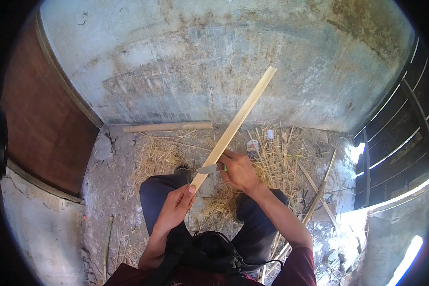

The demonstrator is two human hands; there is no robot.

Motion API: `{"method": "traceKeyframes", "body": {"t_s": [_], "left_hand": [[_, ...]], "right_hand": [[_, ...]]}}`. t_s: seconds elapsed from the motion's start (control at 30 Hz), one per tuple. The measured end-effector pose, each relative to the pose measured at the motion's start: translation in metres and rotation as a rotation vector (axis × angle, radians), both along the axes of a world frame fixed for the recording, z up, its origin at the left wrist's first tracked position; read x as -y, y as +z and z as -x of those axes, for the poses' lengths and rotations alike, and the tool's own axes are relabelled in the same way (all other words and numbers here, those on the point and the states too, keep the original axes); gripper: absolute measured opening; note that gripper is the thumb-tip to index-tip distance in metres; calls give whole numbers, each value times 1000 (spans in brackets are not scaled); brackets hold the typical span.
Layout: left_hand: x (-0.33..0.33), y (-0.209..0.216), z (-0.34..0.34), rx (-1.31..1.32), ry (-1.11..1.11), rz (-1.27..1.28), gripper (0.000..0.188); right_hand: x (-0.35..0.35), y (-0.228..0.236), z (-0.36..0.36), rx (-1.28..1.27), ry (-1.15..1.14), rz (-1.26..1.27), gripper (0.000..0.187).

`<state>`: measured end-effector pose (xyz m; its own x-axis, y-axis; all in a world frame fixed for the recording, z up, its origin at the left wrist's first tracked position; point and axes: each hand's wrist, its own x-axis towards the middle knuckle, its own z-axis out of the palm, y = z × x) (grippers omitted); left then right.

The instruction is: The person uses a knife to shave strips off a long piece of wood, repeatedly scraping the blade along its length and periodically checking the surface.

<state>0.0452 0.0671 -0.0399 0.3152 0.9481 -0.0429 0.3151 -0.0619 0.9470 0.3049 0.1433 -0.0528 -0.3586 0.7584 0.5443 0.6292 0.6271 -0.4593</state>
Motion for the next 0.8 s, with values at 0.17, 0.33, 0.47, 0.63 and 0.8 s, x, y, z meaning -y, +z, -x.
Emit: {"method": "traceKeyframes", "body": {"t_s": [0.17, 0.33, 0.47, 0.63, 0.8], "left_hand": [[-3, -1, -5, -31, -4, 2, 51], [-2, 8, -12, -31, -22, 12, 53], [-3, 7, -10, -43, -51, 40, 53], [-1, 11, -9, -70, -46, 43, 53], [1, 12, -9, -46, -47, 48, 52]], "right_hand": [[2, -4, 3, 6, -50, -14, 21], [4, -4, 3, -46, -107, 1, 18], [3, -6, 3, -53, -173, -28, 17], [3, -7, 0, -49, -146, -19, 14], [3, -6, 0, -33, -199, -48, 19]]}}
